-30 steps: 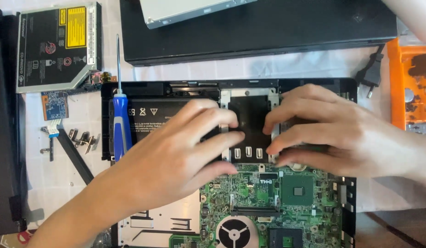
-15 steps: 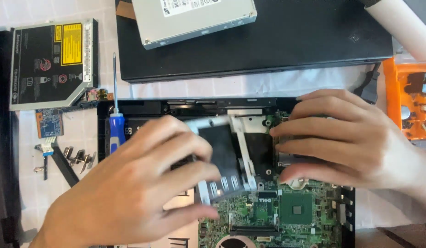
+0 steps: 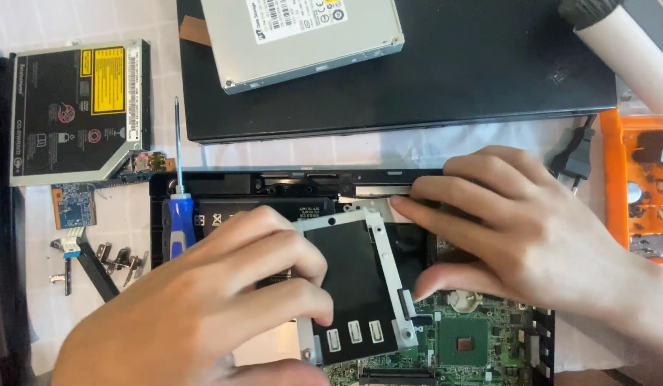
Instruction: Installing a hard drive caddy into a laptop by positioning it and securing it with screws using a screwdriver.
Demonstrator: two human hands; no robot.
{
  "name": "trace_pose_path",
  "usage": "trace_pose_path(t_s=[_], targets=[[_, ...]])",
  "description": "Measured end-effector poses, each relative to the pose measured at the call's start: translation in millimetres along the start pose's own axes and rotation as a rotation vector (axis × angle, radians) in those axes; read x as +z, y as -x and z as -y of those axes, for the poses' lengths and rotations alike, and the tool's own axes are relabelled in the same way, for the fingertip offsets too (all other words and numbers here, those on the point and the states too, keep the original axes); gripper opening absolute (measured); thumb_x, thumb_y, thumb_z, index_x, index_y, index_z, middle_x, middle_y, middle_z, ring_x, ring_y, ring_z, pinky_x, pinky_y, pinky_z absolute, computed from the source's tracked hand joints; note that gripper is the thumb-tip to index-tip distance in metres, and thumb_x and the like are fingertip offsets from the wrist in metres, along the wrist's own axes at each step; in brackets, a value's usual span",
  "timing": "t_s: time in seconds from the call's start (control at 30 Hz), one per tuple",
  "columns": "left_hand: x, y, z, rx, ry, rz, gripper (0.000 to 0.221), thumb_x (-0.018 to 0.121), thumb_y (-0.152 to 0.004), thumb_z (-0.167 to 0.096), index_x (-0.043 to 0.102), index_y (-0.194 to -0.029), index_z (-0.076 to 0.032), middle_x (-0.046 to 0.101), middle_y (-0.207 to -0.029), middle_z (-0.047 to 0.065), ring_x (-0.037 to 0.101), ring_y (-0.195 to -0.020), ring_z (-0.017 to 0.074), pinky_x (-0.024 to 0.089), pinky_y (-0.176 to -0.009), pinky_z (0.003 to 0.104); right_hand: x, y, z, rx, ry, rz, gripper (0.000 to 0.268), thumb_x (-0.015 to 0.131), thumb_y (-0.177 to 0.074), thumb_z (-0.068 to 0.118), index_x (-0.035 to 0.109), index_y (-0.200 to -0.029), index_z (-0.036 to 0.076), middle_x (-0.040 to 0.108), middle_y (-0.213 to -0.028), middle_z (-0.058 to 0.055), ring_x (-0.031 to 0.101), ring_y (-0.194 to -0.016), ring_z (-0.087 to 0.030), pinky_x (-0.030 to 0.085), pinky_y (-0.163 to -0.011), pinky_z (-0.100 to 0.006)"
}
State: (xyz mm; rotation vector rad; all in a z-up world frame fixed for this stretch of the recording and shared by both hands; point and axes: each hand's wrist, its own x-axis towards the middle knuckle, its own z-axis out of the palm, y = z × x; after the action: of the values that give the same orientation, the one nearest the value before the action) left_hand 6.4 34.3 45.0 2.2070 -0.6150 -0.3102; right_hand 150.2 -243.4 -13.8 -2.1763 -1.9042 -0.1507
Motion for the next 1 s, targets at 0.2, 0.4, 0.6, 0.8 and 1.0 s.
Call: trace_pose_path(t_s=[0.2, 0.4, 0.6, 0.8, 1.0], targets=[[2, 1, 7, 0.014, 0.029, 0.078, 0.027, 0.061, -0.103, -0.04, 0.066, -0.106, -0.014, 0.058, -0.104, 0.005, 0.053, -0.102, 0.0221, 0.043, -0.084, 0.038, 1, -5, 9, 0.009, 0.138, 0.003, 0.076, 0.055, -0.088, 0.075, 0.069, -0.127, 0.011, 0.066, -0.118, -0.008, 0.064, -0.102, -0.03, 0.055, -0.09, -0.048], [3, 2, 8, -0.004, 0.042, 0.144, 0.029, 0.06, -0.103, -0.041, 0.067, -0.106, -0.013, 0.059, -0.106, 0.003, 0.051, -0.101, 0.0212, 0.044, -0.084, 0.037, 0, -1, 17, 0.046, 0.246, 0.045, 0.105, 0.045, -0.075, 0.101, 0.068, -0.132, 0.016, 0.066, -0.119, -0.007, 0.064, -0.105, -0.03, 0.053, -0.095, -0.051], [5, 1, 7, -0.023, 0.047, 0.187, 0.032, 0.058, -0.104, -0.044, 0.068, -0.106, -0.014, 0.058, -0.106, 0.002, 0.052, -0.104, 0.0199, 0.044, -0.085, 0.036, 3, 8, 10, 0.018, 0.089, 0.011, 0.123, 0.048, -0.061, 0.103, 0.062, -0.139, 0.008, 0.064, -0.127, -0.01, 0.062, -0.113, -0.033, 0.051, -0.101, -0.055], [8, 1, 10, -0.012, 0.012, 0.192, 0.034, 0.057, -0.104, -0.046, 0.069, -0.107, -0.014, 0.059, -0.109, 0.003, 0.051, -0.11, 0.021, 0.044, -0.089, 0.038, 0, 7, 15, 0.04, 0.192, 0.001, 0.116, 0.044, -0.07, 0.101, 0.067, -0.134, 0.006, 0.066, -0.125, -0.008, 0.061, -0.112, -0.03, 0.052, -0.102, -0.053], [12, 0, 10, 0.024, -0.042, 0.186, 0.029, 0.063, -0.103, -0.042, 0.066, -0.103, -0.013, 0.057, -0.108, 0.004, 0.05, -0.109, 0.0224, 0.043, -0.088, 0.038, -2, 1, 23, 0.063, 0.312, 0.006, 0.113, 0.038, -0.074, 0.107, 0.07, -0.127, 0.012, 0.064, -0.115, -0.007, 0.063, -0.101, -0.027, 0.053, -0.096, -0.049]])
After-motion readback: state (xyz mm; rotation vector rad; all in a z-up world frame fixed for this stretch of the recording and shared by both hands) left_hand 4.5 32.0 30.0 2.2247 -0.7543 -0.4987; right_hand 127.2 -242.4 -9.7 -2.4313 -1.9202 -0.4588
